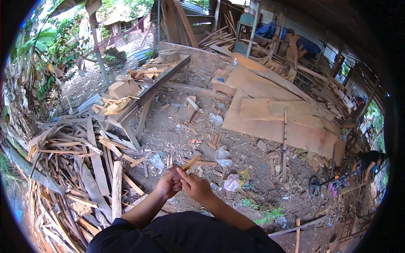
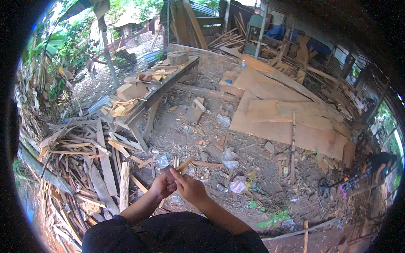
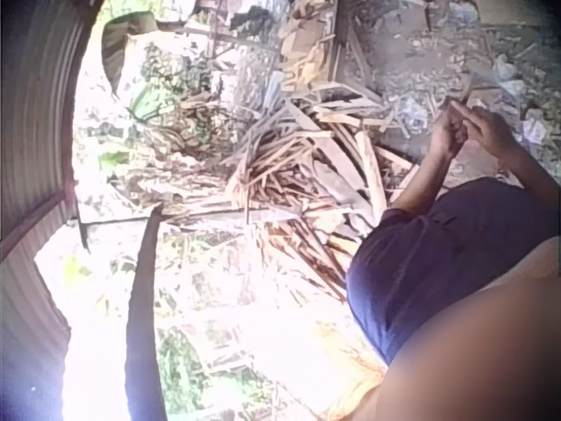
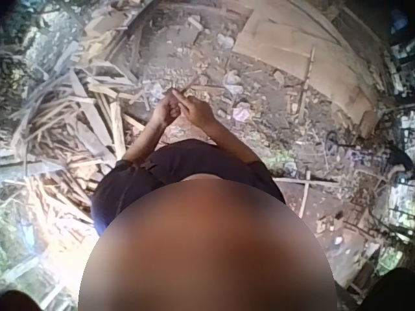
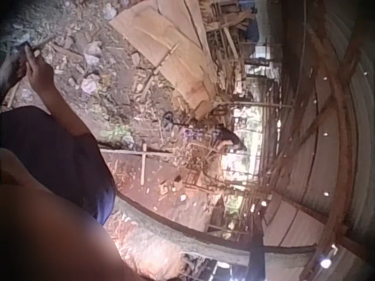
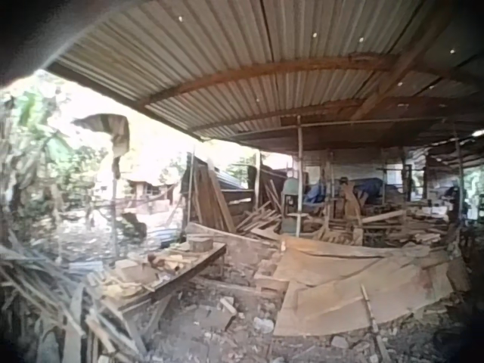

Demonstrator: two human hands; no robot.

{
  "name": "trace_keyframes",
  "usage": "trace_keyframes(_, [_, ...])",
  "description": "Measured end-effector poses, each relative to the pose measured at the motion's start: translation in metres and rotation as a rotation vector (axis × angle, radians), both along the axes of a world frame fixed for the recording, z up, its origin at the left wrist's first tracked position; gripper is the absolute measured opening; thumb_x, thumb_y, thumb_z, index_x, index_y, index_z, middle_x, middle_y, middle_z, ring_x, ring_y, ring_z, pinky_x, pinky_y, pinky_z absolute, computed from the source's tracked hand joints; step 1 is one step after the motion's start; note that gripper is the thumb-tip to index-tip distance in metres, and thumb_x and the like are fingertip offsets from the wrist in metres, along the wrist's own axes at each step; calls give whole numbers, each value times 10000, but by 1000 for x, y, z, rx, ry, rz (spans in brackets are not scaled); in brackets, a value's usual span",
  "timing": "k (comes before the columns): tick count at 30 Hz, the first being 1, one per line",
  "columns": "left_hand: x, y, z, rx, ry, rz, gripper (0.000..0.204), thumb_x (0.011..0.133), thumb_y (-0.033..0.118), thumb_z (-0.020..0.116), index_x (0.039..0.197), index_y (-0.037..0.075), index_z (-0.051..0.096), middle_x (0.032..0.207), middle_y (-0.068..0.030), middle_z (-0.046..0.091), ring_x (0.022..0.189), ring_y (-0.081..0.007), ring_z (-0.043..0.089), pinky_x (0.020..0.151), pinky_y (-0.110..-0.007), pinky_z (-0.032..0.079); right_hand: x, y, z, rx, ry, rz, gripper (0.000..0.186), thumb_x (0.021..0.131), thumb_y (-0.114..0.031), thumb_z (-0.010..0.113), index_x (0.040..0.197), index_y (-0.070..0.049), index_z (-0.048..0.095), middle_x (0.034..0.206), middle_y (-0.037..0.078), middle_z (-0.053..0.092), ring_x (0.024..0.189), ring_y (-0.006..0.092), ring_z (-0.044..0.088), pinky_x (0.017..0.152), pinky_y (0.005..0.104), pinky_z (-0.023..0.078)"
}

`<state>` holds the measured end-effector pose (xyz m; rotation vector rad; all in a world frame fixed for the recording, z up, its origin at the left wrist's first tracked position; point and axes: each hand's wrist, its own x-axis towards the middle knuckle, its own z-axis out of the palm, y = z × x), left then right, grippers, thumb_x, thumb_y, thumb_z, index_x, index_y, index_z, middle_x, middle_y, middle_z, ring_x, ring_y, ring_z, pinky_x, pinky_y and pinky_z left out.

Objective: The person carves and shapes a small piece of wood with a chisel.

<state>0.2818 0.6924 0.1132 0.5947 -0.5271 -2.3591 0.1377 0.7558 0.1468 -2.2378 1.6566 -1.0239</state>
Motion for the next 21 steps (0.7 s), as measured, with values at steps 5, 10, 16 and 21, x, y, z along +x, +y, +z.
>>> trace_keyframes(5, [0,-16,21,-153,-44,17,267,897,232,397,1080,51,469,546,47,348,399,-65,292,371,-202,215,-38,-56,-29,-59,-234,-291,506,834,-172,517,1313,-188,355,756,166,580,639,320,589,532,381,461])
trace_keyframes(10, [-20,-40,17,-173,-109,158,330,906,223,379,1196,71,422,556,43,351,396,-69,292,357,-205,213,-56,-71,-16,-97,-390,-191,510,812,-107,540,1291,-67,369,803,194,598,717,322,609,603,384,473])
trace_keyframes(16, [-58,-86,20,-105,-220,143,231,909,190,365,1081,82,476,573,45,331,398,-60,275,359,-192,202,-77,-124,-39,-158,-168,-21,541,794,-122,559,1297,-228,390,689,109,571,568,260,578,492,367,459])
trace_keyframes(21, [-99,-145,-7,-144,-67,174,264,910,228,371,1131,109,453,548,45,335,397,-60,282,349,-192,202,-146,-181,-21,29,-421,-155,439,830,-88,517,1261,-106,435,751,171,579,635,269,601,568,332,465])
